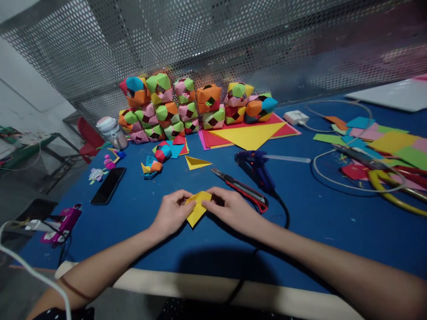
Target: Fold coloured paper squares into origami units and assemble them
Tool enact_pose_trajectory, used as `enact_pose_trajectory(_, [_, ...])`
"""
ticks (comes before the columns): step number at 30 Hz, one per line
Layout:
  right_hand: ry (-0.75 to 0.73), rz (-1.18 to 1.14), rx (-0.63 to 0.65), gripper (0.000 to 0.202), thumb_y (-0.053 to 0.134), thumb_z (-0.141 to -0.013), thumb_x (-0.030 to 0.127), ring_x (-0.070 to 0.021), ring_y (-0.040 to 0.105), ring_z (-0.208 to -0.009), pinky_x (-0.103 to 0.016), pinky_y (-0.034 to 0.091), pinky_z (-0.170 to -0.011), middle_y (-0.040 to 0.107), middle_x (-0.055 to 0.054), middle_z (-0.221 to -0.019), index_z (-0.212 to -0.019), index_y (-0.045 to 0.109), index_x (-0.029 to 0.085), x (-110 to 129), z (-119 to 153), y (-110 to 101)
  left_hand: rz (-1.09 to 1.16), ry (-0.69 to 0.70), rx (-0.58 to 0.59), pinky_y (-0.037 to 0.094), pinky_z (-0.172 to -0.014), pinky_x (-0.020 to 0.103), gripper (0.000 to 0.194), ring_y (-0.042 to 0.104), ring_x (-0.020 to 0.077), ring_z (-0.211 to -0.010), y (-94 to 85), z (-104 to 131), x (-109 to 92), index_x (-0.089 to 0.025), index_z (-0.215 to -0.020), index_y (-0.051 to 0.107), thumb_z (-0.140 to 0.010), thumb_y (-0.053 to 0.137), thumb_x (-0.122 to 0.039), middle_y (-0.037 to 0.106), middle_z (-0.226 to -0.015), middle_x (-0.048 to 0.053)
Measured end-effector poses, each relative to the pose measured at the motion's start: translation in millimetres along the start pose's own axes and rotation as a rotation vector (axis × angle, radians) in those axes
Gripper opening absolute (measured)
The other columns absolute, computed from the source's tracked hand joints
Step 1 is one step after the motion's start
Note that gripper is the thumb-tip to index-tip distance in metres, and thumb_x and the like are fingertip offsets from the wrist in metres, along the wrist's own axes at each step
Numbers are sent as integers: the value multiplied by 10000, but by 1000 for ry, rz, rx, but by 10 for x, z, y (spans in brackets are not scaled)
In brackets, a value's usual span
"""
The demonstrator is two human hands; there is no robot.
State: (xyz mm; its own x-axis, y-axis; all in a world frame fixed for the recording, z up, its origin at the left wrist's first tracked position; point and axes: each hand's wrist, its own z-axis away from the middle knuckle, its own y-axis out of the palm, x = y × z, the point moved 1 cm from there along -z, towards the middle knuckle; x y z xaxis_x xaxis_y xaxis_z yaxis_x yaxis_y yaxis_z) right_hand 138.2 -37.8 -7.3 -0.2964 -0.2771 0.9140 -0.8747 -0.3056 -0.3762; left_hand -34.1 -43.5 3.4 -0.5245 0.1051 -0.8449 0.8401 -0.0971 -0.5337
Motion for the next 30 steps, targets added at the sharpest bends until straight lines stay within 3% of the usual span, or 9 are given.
enact_pose_trajectory(9, [18,11,-44,251,463,-825,330,-133,503,-601,-247,371,-546,573,-2,-646,-727,611,153,-87,-30,23,-48,46,-21,414,-576,212,164,524,108,-631,75,17,37,-130,-831,642,-751,593,-264,622,-734,7])
enact_pose_trajectory(13, [-31,182,-63,239,447,-835,280,-146,526,-592,-270,393,-568,591,-12,-637,-726,619,155,-125,-54,-25,-118,115,-33,444,-650,244,379,561,140,-746,42,32,-19,-161,-1048,605,-704,677,-302,626,-872,33])
enact_pose_trajectory(15, [-94,255,-85,209,466,-835,267,-177,581,-713,-306,439,-674,638,-49,-763,-806,640,154,-125,-62,-71,-100,169,-97,453,-695,256,439,572,159,-851,-6,55,-80,-184,-1126,565,-723,674,-318,607,-998,59])
enact_pose_trajectory(19, [-328,249,-288,220,520,-834,263,-221,554,-1019,-378,431,-883,610,-98,-1051,-1010,617,174,-2,-4,-157,-27,350,-221,440,-755,259,171,552,159,-931,-79,151,-206,-180,-957,609,-816,586,-274,581,-1026,63])
enact_pose_trajectory(23, [-504,137,-276,126,504,-870,211,-157,607,-837,-289,484,-756,649,-42,-879,-908,622,191,206,166,-103,11,428,-199,419,-712,248,110,530,128,-781,-62,283,-269,-160,-763,596,-838,565,-233,567,-813,27])
enact_pose_trajectory(30, [-652,94,-218,162,520,-851,123,-132,652,-739,-233,513,-665,696,-40,-815,-924,656,170,273,312,30,171,290,-51,401,-666,228,157,501,104,-697,-12,411,-317,-142,-728,568,-836,563,-256,561,-742,7])
